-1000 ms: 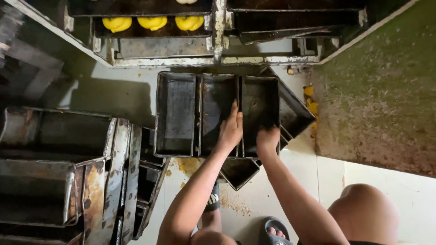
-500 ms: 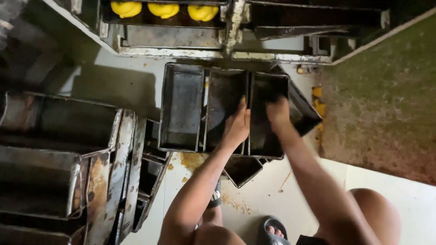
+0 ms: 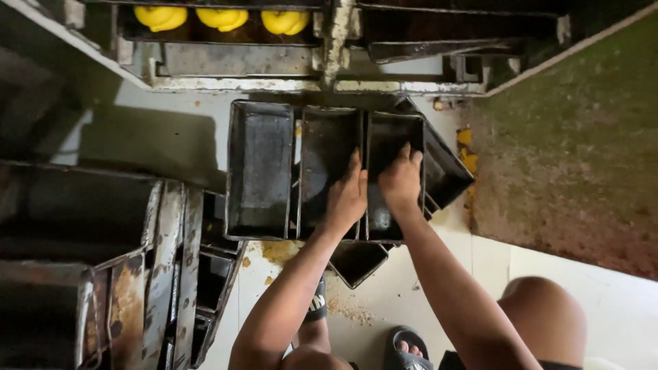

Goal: Cleaning residue from metal bread baking pans using a scraper and a cloth in a bakery.

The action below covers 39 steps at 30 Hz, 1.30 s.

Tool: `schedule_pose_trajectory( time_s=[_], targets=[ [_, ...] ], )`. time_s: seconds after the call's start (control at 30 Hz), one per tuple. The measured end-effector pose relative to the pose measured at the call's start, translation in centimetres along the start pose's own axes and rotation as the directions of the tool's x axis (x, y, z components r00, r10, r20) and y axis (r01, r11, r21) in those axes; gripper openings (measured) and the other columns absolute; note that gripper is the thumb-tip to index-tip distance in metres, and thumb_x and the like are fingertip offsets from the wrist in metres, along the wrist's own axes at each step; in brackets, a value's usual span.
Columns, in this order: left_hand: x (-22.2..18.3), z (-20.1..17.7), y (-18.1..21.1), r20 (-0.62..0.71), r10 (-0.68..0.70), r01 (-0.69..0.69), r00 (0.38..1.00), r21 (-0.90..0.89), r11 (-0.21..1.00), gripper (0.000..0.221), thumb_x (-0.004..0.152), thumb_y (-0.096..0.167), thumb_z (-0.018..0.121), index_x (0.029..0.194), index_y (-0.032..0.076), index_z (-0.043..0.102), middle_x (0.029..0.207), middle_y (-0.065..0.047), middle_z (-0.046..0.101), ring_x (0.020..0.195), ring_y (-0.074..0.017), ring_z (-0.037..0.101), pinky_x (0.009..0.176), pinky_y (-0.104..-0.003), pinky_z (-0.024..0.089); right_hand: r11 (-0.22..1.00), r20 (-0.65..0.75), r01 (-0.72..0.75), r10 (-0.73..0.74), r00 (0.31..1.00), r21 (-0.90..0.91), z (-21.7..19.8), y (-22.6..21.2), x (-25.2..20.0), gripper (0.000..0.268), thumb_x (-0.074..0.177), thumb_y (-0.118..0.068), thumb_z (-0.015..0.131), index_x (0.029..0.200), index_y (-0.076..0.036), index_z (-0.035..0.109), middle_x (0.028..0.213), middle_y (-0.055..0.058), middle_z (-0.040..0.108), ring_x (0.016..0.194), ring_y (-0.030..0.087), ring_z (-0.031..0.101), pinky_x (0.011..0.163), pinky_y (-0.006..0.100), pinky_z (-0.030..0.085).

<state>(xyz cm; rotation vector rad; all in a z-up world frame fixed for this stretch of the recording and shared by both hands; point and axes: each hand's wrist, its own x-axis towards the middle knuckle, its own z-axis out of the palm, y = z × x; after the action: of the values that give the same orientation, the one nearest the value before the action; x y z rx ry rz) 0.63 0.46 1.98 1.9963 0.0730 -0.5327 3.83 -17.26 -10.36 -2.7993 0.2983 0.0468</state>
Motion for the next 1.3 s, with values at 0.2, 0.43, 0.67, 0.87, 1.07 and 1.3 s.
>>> schedule_pose_trajectory(
  time_s=[0.2,0.43,0.67,0.87,1.07,1.3],
  targets=[
    [0.1,-0.2,-0.2,-0.019,0.064,-0.065,0.998,-0.023,0.998,0.058,0.109,0.039,0.027,0.162,0.016,0.025,0.158,-0.023,0.040,0.130,-0.0474,0.054,0.107,-0.057,0.047,0.799,0.134,-0.540,0.524,0.841,0.266,-1.6,-5.4,3.1,0.076,0.088,-0.007,0.054,0.159,-0.027,0.035,0.149,0.009,0.038,0.139,0.035,0.042,0.107,0.069,0.039],
    [0.1,-0.8,0.3,-0.010,0.072,-0.072,0.997,-0.085,0.994,0.058,0.108,0.037,0.030,0.163,0.021,0.022,0.154,-0.025,0.044,0.128,-0.0500,0.054,0.107,-0.060,0.047,0.791,0.121,-0.601,0.589,0.799,0.115,2.5,-3.0,8.3,0.056,0.083,-0.015,0.062,0.139,-0.016,0.060,0.141,0.007,0.050,0.122,0.029,0.061,0.097,0.059,0.053],
    [-0.4,-1.4,0.8,0.029,0.016,-0.015,0.999,-0.030,0.999,0.059,0.107,0.038,0.027,0.163,0.023,0.017,0.149,-0.028,0.049,0.126,-0.0500,0.057,0.105,-0.060,0.048,0.879,0.400,0.110,0.097,0.911,-0.464,-2.1,-8.1,6.2,0.054,0.082,0.006,0.057,0.133,-0.004,0.069,0.124,0.007,0.075,0.124,0.023,0.068,0.108,0.034,0.053],
    [-0.5,-0.8,1.0,-0.013,-0.009,0.009,1.000,0.002,1.000,0.058,0.108,0.039,0.025,0.163,0.023,0.017,0.144,-0.033,0.052,0.123,-0.0516,0.058,0.105,-0.060,0.049,0.922,-0.229,-0.158,0.249,0.941,0.354,-2.4,-4.9,2.1,0.052,0.072,0.019,0.054,0.125,0.020,0.057,0.117,0.038,0.065,0.117,0.052,0.062,0.101,0.058,0.054],
    [-0.5,0.0,-0.1,0.013,-0.029,0.029,1.000,-0.049,0.998,0.058,0.108,0.038,0.027,0.163,0.025,0.018,0.147,-0.030,0.050,0.124,-0.0499,0.058,0.103,-0.059,0.050,0.863,0.148,-0.493,0.476,0.867,0.112,2.3,-2.8,6.3,0.063,0.083,-0.014,0.060,0.144,-0.024,0.060,0.146,0.012,0.047,0.133,0.037,0.053,0.111,0.048,0.050],
    [0.2,-0.5,-0.7,-0.001,0.009,-0.009,1.000,-0.049,0.999,0.059,0.108,0.041,0.025,0.162,0.019,0.022,0.155,-0.025,0.042,0.126,-0.0508,0.056,0.104,-0.061,0.049,0.617,0.247,-0.310,0.188,0.951,0.724,2.9,-1.2,4.3,0.057,0.065,-0.006,0.062,0.119,0.013,0.066,0.103,0.032,0.068,0.100,0.044,0.067,0.083,0.055,0.056]
  ],
)
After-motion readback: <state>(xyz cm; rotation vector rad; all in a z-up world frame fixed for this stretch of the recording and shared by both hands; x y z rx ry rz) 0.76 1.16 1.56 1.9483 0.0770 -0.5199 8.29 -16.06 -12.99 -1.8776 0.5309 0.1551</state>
